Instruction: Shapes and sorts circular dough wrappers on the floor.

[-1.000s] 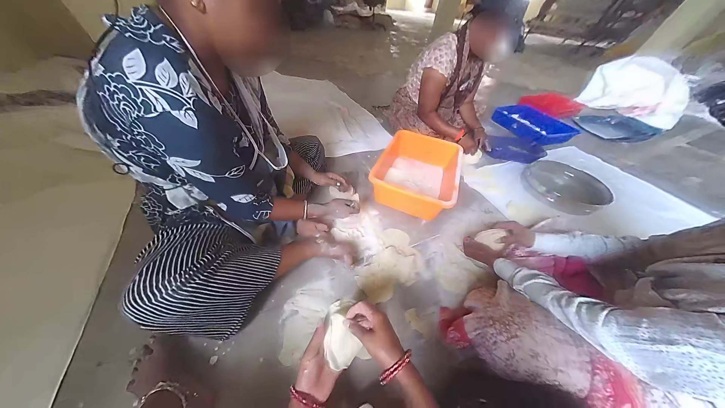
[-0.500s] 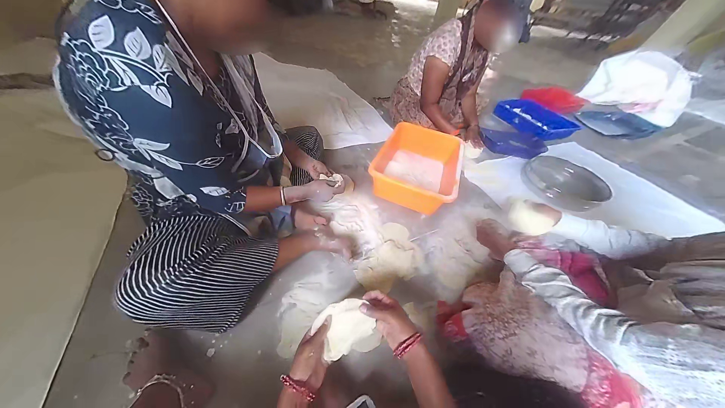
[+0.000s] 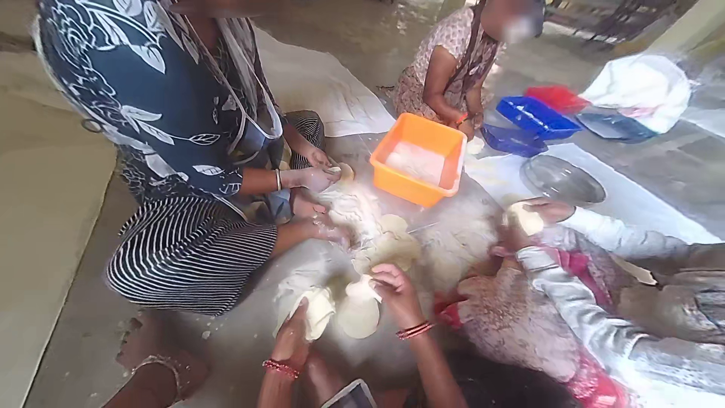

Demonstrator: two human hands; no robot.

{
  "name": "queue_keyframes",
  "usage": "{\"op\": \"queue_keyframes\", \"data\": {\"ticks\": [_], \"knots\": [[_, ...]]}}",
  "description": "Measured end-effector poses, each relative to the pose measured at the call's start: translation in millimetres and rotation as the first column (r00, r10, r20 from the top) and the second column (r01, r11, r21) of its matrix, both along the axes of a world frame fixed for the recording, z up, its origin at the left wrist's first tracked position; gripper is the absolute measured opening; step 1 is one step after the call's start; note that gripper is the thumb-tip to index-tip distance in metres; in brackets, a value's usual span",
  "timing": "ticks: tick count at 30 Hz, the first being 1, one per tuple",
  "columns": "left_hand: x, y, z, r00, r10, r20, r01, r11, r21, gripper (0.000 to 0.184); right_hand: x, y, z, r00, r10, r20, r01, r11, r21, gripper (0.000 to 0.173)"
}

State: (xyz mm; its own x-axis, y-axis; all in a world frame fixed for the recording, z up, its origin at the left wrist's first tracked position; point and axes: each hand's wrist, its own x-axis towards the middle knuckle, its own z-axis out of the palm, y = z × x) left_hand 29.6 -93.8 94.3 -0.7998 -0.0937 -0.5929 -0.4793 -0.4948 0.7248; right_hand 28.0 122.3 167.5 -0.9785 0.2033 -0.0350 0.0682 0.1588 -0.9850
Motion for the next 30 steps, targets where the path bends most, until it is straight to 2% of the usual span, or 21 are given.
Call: {"op": "queue_keyframes", "data": {"ticks": [2, 3, 5, 6, 7, 10, 15, 20, 25, 28, 30], "knots": [[-2.5, -6.1, -0.2, 0.998, 0.054, -0.013, -0.054, 0.999, -0.001, 0.039, 1.9, -0.3, -3.9, 0.984, 0.180, 0.011, -0.174, 0.932, 0.318, 0.030], [-3.3, -8.7, -0.6, 0.998, 0.069, -0.014, -0.069, 0.998, -0.002, 0.040, 5.1, -2.4, -8.9, 0.956, 0.266, 0.121, -0.292, 0.849, 0.440, 0.032], [-4.3, -12.3, -0.9, 0.997, 0.081, -0.017, -0.081, 0.997, 0.006, 0.041, 12.5, -8.6, -23.8, 0.841, 0.360, 0.404, -0.538, 0.645, 0.543, 0.038], [-4.3, -13.6, -1.6, 0.996, 0.083, -0.021, -0.083, 0.996, 0.017, 0.042, 17.9, -11.3, -35.9, 0.797, 0.366, 0.480, -0.600, 0.572, 0.560, 0.038], [-4.9, -14.0, -1.6, 0.996, 0.089, -0.023, -0.088, 0.996, 0.024, 0.041, 23.4, -12.6, -48.6, 0.784, 0.366, 0.502, -0.618, 0.545, 0.567, 0.038], [-3.7, -13.9, -1.4, 0.994, 0.111, -0.003, -0.111, 0.994, 0.016, 0.041, 39.0, -13.7, -72.0, 0.840, 0.331, 0.430, -0.537, 0.617, 0.575, 0.032], [-5.2, -12.0, 0.4, 0.993, 0.114, -0.007, -0.114, 0.994, 0.004, 0.043, 45.4, -28.7, -83.5, 0.926, 0.219, 0.306, -0.369, 0.689, 0.624, 0.027], [-4.4, -13.1, -1.8, 0.989, 0.145, 0.012, -0.145, 0.989, 0.015, 0.040, 44.1, -43.2, -94.7, 0.921, 0.262, 0.289, -0.390, 0.654, 0.648, 0.032], [-4.0, -13.7, -6.9, 0.991, 0.130, -0.021, -0.129, 0.991, 0.035, 0.040, 47.1, -37.4, -89.5, 0.886, 0.349, 0.306, -0.461, 0.730, 0.504, 0.035], [-4.4, -13.7, -6.3, 0.991, 0.131, -0.017, -0.130, 0.991, 0.028, 0.040, 38.5, -29.6, -81.6, 0.938, 0.194, 0.288, -0.324, 0.788, 0.524, 0.030], [-5.1, -13.9, -5.4, 0.991, 0.135, -0.013, -0.134, 0.991, 0.026, 0.040, 25.7, -22.7, -77.4, 0.950, 0.068, 0.306, -0.250, 0.751, 0.611, 0.029]]}}
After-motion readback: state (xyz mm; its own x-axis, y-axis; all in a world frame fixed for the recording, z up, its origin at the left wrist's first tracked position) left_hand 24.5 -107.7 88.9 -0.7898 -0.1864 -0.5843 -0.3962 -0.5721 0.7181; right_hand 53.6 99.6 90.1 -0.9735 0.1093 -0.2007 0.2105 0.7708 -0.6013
